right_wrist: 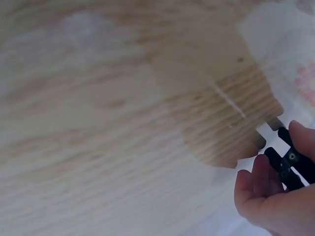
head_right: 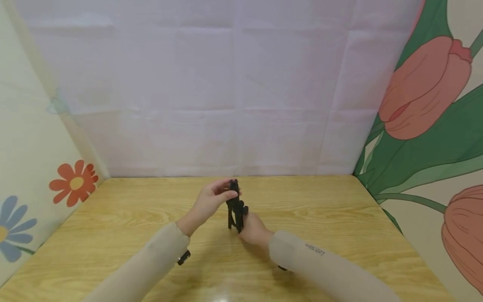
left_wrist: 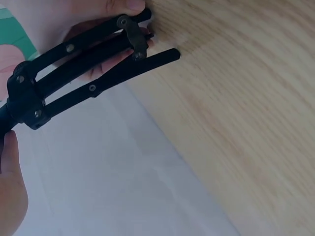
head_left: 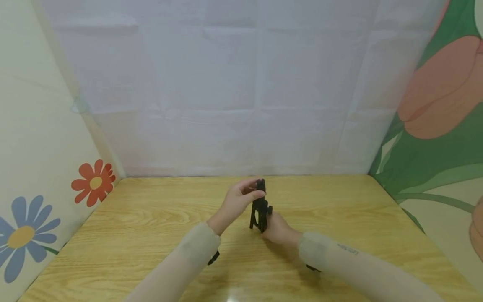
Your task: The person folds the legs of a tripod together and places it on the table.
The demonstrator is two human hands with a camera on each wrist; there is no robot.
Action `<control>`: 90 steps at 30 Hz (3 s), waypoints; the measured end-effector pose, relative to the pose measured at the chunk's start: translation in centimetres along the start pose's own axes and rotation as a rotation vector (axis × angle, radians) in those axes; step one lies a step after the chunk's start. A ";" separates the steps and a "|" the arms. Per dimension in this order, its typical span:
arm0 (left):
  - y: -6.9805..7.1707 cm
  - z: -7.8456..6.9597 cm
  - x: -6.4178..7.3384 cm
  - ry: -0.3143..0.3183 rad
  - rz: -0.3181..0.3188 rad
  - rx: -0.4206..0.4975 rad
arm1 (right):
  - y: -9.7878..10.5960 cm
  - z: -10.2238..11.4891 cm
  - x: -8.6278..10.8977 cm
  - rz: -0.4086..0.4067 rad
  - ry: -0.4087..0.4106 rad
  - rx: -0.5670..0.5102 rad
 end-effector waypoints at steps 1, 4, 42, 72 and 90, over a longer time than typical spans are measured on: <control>0.0 -0.1 -0.1 0.002 0.011 -0.004 | 0.0 0.0 0.0 0.006 0.000 -0.006; 0.1 -0.2 -0.3 0.009 0.048 -0.002 | 0.0 0.0 0.0 0.027 -0.007 -0.012; 0.8 -0.6 -0.3 0.007 -0.266 -0.093 | -1.2 -1.6 -0.9 0.105 -0.078 -0.225; 1.9 -0.5 0.4 0.022 -0.373 -0.099 | -1.1 -0.2 -0.7 0.037 -0.100 -0.050; 2.4 -0.4 1.0 0.062 -0.366 -0.036 | -0.4 -0.8 -0.7 -0.011 -0.035 -0.161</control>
Point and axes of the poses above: each hand's wrist, its own x-axis away from the middle knuckle, its own y-axis out of the back of the hand, z = x × y, the point moved 6 cm from there along -x, towards the middle knuckle, and after that the axes turned 15 degrees about z, right-handed, at the moved point
